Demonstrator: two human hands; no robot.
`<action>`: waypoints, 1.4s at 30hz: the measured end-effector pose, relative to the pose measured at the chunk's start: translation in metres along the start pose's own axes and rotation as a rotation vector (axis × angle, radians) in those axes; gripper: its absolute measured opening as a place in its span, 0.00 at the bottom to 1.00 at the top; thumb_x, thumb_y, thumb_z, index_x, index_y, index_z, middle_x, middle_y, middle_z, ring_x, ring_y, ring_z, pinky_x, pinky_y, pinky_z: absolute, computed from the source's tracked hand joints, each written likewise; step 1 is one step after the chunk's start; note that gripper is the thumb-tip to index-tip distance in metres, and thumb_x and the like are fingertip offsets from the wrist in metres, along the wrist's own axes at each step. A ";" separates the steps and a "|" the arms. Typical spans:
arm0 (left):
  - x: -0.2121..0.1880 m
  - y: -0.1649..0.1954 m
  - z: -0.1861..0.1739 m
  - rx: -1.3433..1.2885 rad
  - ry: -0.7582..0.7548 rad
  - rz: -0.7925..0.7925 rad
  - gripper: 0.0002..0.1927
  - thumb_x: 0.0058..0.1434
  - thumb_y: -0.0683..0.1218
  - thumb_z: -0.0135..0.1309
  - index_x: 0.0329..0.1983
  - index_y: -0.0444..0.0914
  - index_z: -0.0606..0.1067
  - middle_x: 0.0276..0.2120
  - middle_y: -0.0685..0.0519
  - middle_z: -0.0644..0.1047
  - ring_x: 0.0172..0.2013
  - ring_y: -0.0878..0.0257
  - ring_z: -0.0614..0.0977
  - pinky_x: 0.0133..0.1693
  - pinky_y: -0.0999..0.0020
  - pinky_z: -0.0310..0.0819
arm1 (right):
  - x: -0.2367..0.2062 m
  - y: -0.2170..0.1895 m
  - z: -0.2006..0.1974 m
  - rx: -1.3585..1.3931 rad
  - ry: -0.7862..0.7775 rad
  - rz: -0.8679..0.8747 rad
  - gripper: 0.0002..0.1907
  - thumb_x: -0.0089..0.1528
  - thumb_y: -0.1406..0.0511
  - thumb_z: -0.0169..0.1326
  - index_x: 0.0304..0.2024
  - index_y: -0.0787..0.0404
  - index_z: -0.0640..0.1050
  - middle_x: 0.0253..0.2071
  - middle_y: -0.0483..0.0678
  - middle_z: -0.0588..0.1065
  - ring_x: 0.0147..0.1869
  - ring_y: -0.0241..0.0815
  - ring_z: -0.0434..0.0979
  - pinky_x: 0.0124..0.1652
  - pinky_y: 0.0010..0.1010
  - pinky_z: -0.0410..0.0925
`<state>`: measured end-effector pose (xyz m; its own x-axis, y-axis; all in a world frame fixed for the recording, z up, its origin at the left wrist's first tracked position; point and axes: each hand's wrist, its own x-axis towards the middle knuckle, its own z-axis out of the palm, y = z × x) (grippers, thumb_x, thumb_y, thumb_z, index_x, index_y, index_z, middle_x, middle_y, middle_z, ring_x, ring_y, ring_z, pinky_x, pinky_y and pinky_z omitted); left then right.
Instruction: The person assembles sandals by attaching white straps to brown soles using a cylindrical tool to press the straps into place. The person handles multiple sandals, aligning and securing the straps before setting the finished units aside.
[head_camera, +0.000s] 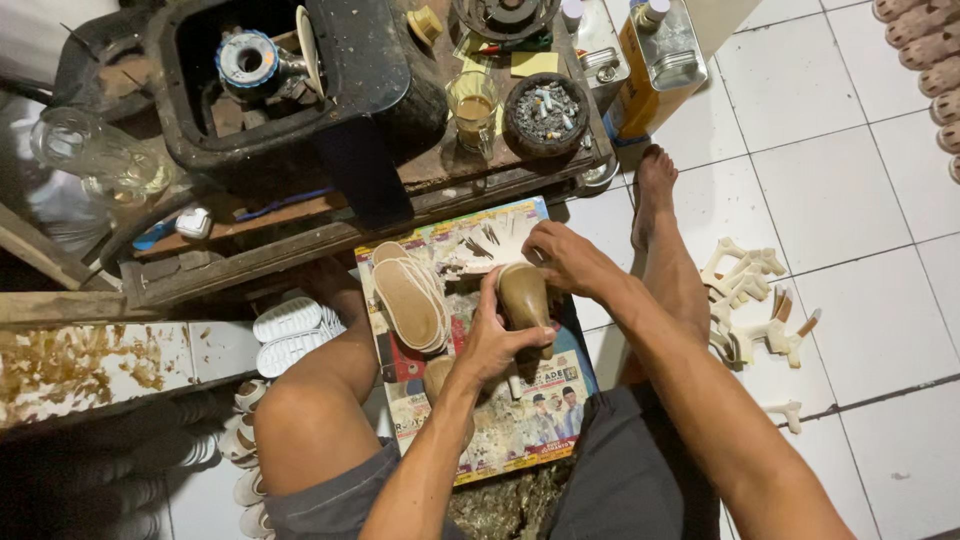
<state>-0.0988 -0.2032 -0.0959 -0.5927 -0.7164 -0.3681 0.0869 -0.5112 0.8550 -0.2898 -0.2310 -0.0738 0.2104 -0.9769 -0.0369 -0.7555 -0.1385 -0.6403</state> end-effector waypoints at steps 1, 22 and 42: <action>-0.001 0.001 0.000 0.057 0.002 0.046 0.61 0.37 0.48 0.72 0.73 0.43 0.52 0.59 0.46 0.68 0.54 0.52 0.78 0.55 0.58 0.77 | 0.001 -0.001 -0.002 -0.031 -0.023 -0.042 0.17 0.52 0.70 0.64 0.43 0.63 0.77 0.47 0.53 0.72 0.51 0.56 0.74 0.49 0.40 0.69; -0.004 0.032 0.002 -0.318 0.062 0.004 0.62 0.38 0.46 0.70 0.73 0.46 0.48 0.56 0.43 0.67 0.55 0.48 0.75 0.56 0.44 0.77 | -0.143 -0.036 -0.034 0.284 0.677 0.467 0.16 0.70 0.74 0.45 0.57 0.68 0.80 0.50 0.54 0.81 0.52 0.42 0.81 0.49 0.31 0.72; -0.210 0.060 0.057 0.039 -0.086 0.336 0.63 0.43 0.44 0.75 0.75 0.42 0.46 0.56 0.41 0.74 0.53 0.53 0.83 0.51 0.58 0.85 | -0.247 -0.174 0.073 -0.041 0.922 -0.108 0.30 0.53 0.74 0.59 0.59 0.74 0.74 0.49 0.59 0.75 0.49 0.50 0.80 0.48 0.33 0.73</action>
<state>-0.0150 -0.0564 0.0539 -0.6013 -0.7983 -0.0331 0.2593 -0.2342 0.9370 -0.1649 0.0462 -0.0092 -0.2824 -0.6988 0.6572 -0.7854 -0.2250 -0.5767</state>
